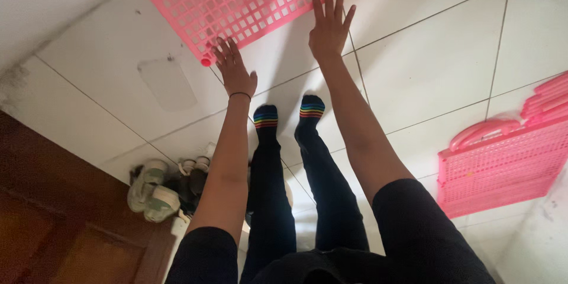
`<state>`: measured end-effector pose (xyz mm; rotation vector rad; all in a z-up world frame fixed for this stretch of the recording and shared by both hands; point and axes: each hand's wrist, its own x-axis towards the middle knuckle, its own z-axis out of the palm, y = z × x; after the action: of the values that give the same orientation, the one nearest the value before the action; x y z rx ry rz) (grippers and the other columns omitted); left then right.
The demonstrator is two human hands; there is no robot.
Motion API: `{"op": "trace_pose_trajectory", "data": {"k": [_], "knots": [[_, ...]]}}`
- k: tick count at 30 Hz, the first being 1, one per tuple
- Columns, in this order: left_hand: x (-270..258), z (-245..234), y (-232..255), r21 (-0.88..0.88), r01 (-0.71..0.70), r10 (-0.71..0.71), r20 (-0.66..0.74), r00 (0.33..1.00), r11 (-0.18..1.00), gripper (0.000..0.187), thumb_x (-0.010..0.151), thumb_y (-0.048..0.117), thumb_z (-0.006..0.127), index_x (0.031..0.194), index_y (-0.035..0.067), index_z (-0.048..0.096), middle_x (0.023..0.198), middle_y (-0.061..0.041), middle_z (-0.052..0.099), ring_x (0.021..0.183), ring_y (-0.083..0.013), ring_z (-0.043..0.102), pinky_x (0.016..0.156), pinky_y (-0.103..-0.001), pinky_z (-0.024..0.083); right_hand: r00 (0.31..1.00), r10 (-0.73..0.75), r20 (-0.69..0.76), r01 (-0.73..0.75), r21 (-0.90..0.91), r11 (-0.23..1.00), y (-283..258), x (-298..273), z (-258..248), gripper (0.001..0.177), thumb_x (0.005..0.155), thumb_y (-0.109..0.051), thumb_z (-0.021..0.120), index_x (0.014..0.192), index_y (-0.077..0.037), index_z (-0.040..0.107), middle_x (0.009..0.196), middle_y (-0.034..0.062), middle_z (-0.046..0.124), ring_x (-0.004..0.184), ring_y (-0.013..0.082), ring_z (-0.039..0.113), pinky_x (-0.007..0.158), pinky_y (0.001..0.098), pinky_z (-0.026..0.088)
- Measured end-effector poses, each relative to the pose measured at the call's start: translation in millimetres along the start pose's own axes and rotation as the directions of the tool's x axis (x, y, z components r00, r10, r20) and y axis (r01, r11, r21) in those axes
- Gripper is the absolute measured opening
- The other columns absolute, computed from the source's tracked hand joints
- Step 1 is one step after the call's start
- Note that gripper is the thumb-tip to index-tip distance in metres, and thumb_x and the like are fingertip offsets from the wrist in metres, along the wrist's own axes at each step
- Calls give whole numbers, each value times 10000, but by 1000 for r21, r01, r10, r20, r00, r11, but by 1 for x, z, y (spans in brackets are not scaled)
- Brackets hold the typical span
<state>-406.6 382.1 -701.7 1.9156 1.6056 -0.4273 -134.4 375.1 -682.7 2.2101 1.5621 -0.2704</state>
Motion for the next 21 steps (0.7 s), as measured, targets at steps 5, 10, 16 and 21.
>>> {"op": "trace_pose_trajectory", "data": {"k": [5, 10, 16, 21], "knots": [[16, 6, -32, 176, -114, 102, 77, 992, 978, 1224, 785, 439, 836, 1612, 36, 28, 1658, -260, 3, 1511, -514, 14, 1245, -591, 192, 993, -52, 104, 23, 265, 964, 8, 6, -2, 1062, 840, -246, 782, 1675, -266, 126, 1722, 71, 9, 1576, 349, 83, 1199, 640, 238], [18, -29, -56, 83, -53, 33, 217, 976, 995, 1053, 870, 397, 747, 1639, 80, 101, 1714, -210, 106, 1575, -413, 119, 1220, -578, 203, 996, -7, 86, -42, 551, 833, 44, -39, -11, 959, 876, -334, 774, 1635, -164, 213, 1680, 133, 201, 1495, 345, 323, 1183, 570, 321], [-85, -71, -8, -140, -288, 286, -32, 958, 947, 838, 947, 296, 718, 1593, -16, 286, 1605, -332, 338, 1509, -451, 287, 1258, -486, 223, 985, 166, 56, -124, 892, 434, 60, -208, -36, 487, 944, -308, 712, 1377, -116, 599, 1352, 141, 630, 1280, 329, 598, 1095, 433, 505], [-209, -126, 71, -313, -215, 254, 91, 963, 925, 732, 899, 313, 707, 1481, -32, 427, 1475, -260, 491, 1407, -416, 419, 1200, -476, 326, 931, 322, 172, -255, 938, 235, 75, -351, -107, 297, 893, -222, 746, 1142, -75, 677, 1059, 111, 757, 997, 264, 738, 869, 395, 585]]}}
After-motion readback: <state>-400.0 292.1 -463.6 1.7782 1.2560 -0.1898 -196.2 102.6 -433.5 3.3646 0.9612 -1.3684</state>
